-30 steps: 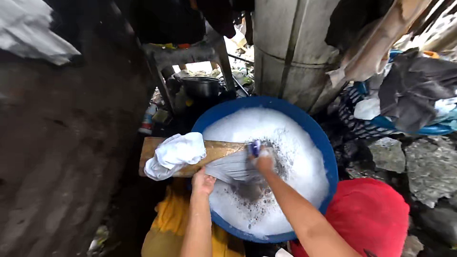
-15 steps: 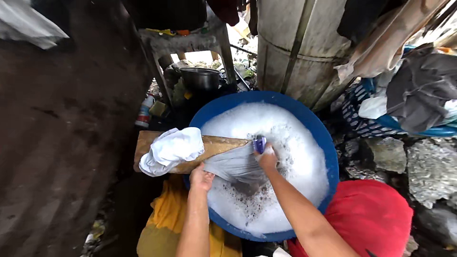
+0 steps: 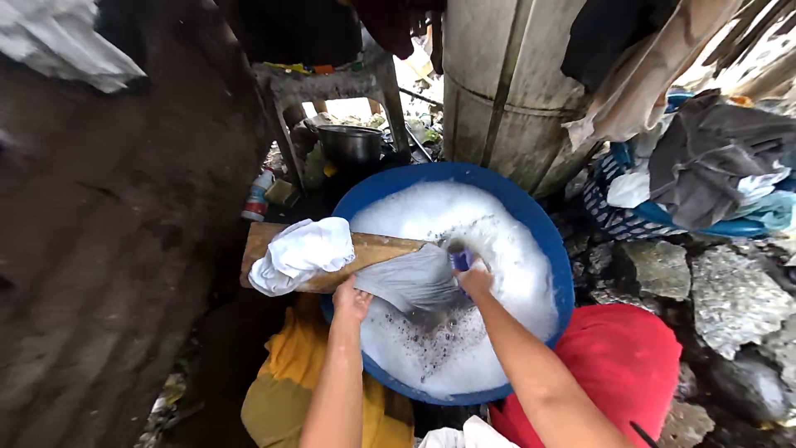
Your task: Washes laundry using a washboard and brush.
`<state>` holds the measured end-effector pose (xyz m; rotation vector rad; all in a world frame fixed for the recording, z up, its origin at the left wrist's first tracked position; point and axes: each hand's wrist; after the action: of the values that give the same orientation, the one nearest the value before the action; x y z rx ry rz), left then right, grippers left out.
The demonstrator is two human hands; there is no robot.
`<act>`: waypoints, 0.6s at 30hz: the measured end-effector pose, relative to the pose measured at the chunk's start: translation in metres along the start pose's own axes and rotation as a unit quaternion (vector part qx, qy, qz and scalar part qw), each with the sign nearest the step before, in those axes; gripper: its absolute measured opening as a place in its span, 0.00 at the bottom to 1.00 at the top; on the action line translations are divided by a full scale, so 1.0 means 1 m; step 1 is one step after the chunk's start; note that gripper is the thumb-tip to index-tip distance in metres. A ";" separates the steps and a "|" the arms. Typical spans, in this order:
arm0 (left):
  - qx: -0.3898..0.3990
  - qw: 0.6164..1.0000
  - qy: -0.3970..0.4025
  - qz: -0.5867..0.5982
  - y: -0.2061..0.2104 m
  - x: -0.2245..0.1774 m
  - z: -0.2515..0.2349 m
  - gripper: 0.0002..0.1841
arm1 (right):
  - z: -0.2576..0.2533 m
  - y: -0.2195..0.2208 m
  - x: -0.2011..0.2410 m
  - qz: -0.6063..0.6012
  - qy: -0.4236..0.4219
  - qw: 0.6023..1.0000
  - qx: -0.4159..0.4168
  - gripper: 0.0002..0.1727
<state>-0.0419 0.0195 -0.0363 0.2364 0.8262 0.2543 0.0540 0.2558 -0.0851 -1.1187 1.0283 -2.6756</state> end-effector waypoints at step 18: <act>0.318 0.939 0.127 0.014 0.034 0.024 0.081 0.30 | 0.089 -0.106 0.076 -0.392 -0.277 0.877 0.015 0.29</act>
<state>0.0298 0.0505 0.0104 0.8372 1.1489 0.0330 0.0758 0.2655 0.0710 -2.5237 0.4690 -2.4871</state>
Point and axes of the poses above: each hand's wrist, its own z-axis away from the middle knuckle, its own y-axis out of the palm, x = y × z, and after that the axes turned 10 degrees about x, right-handed
